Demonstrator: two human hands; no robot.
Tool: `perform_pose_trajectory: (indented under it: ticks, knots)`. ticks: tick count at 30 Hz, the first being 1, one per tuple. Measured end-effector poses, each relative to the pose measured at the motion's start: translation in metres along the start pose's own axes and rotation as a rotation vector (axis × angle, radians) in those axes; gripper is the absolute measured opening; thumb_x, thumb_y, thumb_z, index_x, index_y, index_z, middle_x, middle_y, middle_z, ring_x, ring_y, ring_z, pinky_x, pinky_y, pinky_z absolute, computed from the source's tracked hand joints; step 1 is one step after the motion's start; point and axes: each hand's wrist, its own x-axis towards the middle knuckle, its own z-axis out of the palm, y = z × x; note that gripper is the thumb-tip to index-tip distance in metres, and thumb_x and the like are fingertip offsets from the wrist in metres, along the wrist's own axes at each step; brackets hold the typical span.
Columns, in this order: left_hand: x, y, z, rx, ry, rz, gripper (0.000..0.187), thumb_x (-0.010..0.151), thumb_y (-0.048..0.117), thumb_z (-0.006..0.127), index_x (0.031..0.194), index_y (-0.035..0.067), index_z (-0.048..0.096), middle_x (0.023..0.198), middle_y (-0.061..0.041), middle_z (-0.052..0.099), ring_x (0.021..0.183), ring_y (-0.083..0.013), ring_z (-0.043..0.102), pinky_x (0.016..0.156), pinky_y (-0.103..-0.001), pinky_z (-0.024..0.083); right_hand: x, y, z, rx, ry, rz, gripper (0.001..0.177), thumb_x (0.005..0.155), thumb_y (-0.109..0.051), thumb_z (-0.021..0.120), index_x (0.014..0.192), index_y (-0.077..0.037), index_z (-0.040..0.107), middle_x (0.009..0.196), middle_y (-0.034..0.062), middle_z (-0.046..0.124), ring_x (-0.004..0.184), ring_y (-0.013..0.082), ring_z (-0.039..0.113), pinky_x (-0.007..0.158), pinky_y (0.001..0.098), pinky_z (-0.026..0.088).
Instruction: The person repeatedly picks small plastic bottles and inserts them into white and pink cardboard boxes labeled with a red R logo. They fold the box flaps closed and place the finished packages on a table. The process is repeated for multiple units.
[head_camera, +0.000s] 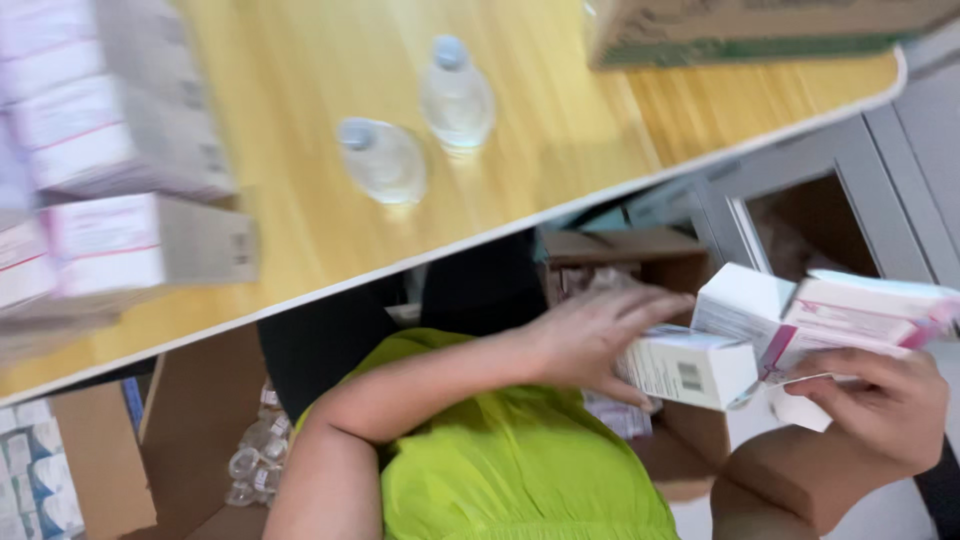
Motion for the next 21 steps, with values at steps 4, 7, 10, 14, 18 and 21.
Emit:
perform_pose_trajectory:
  ticks: [4,7,10,14,18,21]
  knots:
    - [-0.056,0.04,-0.057,0.013,0.199,-0.086,0.097,0.073,0.046,0.088,0.152,0.011,0.045,0.14,-0.013,0.065,0.125,-0.0282,0.066,0.102,-0.039,0.056,0.073,-0.076,0.031,0.123,0.356,-0.284,0.023,0.083,-0.007,0.073,0.102,0.006,0.077,0.083,0.0111,0.074,0.064,0.0129,0.065,0.062,0.0235,0.049]
    - [-0.105,0.054,-0.095,-0.254,0.5,-0.089,0.089,0.077,0.04,0.089,0.147,0.005,0.046,0.132,-0.015,0.068,0.12,-0.0236,0.068,0.109,-0.038,0.056,0.128,-0.14,0.052,0.223,0.549,-0.427,0.015,0.098,0.001,0.071,0.11,0.009,0.076,0.09,0.0134,0.073,0.072,0.0133,0.063,0.069,0.0212,0.048]
    - [-0.148,0.055,-0.124,-0.289,0.73,-0.224,0.097,0.071,0.039,0.09,0.145,0.0,0.041,0.127,-0.014,0.066,0.117,-0.0201,0.066,0.105,-0.034,0.053,0.182,-0.207,0.06,-0.059,0.564,-0.614,0.011,0.107,0.004,0.069,0.116,0.005,0.075,0.105,0.0166,0.074,0.091,0.0224,0.068,0.083,0.0271,0.051]
    - [-0.174,0.04,-0.14,-0.501,0.898,-0.101,0.096,0.08,0.042,0.087,0.149,-0.003,0.037,0.134,-0.012,0.059,0.127,-0.0186,0.056,0.111,-0.031,0.047,0.262,-0.275,0.073,-0.452,0.445,-0.713,0.032,0.092,-0.002,0.077,0.122,-0.005,0.069,0.118,0.0311,0.061,0.088,0.0471,0.067,0.075,0.0486,0.053]
    - [-0.178,0.032,-0.14,-0.888,0.907,0.005,0.098,0.084,0.052,0.084,0.149,-0.001,0.033,0.136,-0.012,0.057,0.129,-0.0176,0.055,0.112,-0.033,0.046,0.349,-0.302,0.092,-0.473,0.03,-0.431,0.042,0.094,-0.017,0.074,0.134,-0.017,0.06,0.146,0.0252,0.046,0.115,0.0468,0.063,0.102,0.0513,0.049]
    - [-0.175,0.029,-0.142,-1.099,0.914,0.054,0.091,0.089,0.054,0.079,0.146,0.0,0.034,0.134,-0.013,0.056,0.127,-0.0179,0.057,0.111,-0.036,0.047,0.391,-0.296,0.104,-0.602,-0.155,-0.195,0.05,0.094,-0.028,0.073,0.14,-0.023,0.055,0.153,0.0271,0.033,0.123,0.0506,0.055,0.107,0.0529,0.043]
